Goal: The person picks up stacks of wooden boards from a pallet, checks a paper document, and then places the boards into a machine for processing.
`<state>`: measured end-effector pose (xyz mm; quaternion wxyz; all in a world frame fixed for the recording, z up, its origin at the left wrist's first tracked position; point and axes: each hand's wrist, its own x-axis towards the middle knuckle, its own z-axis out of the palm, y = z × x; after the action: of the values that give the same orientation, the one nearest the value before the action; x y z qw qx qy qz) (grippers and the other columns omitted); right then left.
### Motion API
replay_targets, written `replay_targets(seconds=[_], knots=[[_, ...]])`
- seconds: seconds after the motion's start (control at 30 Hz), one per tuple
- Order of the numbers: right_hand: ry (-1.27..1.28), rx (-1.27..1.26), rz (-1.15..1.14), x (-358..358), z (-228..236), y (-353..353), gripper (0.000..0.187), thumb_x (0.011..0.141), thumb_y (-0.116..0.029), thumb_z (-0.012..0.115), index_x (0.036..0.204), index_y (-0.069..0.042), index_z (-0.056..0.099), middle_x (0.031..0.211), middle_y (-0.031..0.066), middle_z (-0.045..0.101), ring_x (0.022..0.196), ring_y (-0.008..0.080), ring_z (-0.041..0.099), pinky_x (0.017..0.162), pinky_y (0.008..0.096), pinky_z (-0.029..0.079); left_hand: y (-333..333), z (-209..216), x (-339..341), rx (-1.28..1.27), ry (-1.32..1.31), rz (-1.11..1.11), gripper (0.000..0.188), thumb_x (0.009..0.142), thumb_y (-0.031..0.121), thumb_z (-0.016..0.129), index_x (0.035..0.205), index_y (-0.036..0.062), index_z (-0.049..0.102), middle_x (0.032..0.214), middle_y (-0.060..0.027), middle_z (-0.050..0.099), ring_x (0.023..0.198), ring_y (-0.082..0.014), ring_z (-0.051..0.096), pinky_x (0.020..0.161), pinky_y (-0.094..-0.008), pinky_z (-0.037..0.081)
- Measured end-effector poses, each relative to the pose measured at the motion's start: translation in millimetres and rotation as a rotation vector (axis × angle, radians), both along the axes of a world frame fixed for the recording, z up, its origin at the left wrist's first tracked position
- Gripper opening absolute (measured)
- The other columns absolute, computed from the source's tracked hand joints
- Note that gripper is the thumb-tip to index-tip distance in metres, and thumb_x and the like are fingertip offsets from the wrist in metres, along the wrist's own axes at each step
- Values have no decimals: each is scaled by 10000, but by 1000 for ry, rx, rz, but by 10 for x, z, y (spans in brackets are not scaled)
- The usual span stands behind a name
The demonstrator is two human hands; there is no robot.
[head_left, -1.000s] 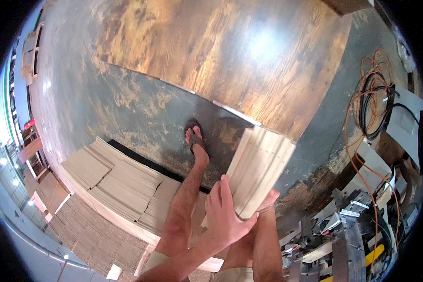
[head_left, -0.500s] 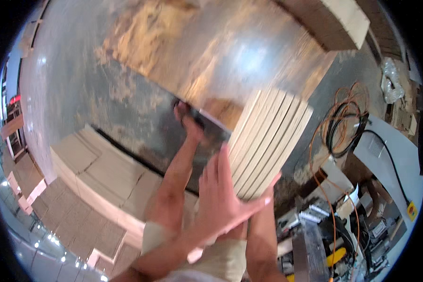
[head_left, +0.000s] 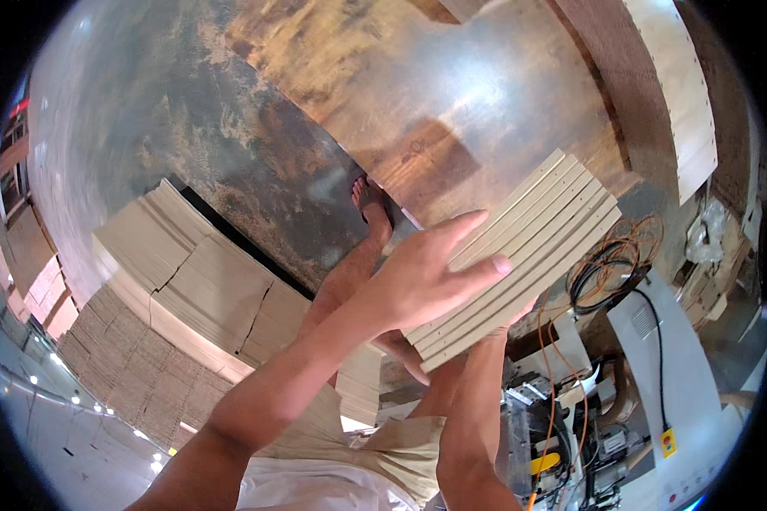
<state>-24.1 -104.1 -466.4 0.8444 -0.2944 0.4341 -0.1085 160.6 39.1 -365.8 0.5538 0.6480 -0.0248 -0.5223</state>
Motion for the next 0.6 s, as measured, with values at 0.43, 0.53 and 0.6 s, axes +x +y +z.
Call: replay_targets(seconds=[0.43,0.53,0.6], knots=[[278,206,165,1046,-598,-291,714,874,-471,568,1409,-37,384,1307,165,536,1165,339,547,993,459,456,-360,-1244,594,347,-27,-4,1050,686,473,766,1402,-142,306,1400,-324,392,1297,-383,439,1072,-382,353],[342,233,250,1324,-919,-557,677,885,-438,559,1411,-48,387,1306,168,535,1172,347,540,1004,473,439,-517,-1754,696,290,-42,80,889,706,432,759,1327,-120,444,1223,-309,572,1151,-362,576,985,-371,431],[376,313,291,1678,-977,-721,669,883,-417,566,1419,-64,380,1315,157,526,1174,351,531,1006,479,430,-646,-2002,839,268,28,126,863,710,432,759,1301,-126,467,1226,-299,577,1146,-353,581,976,-369,435]])
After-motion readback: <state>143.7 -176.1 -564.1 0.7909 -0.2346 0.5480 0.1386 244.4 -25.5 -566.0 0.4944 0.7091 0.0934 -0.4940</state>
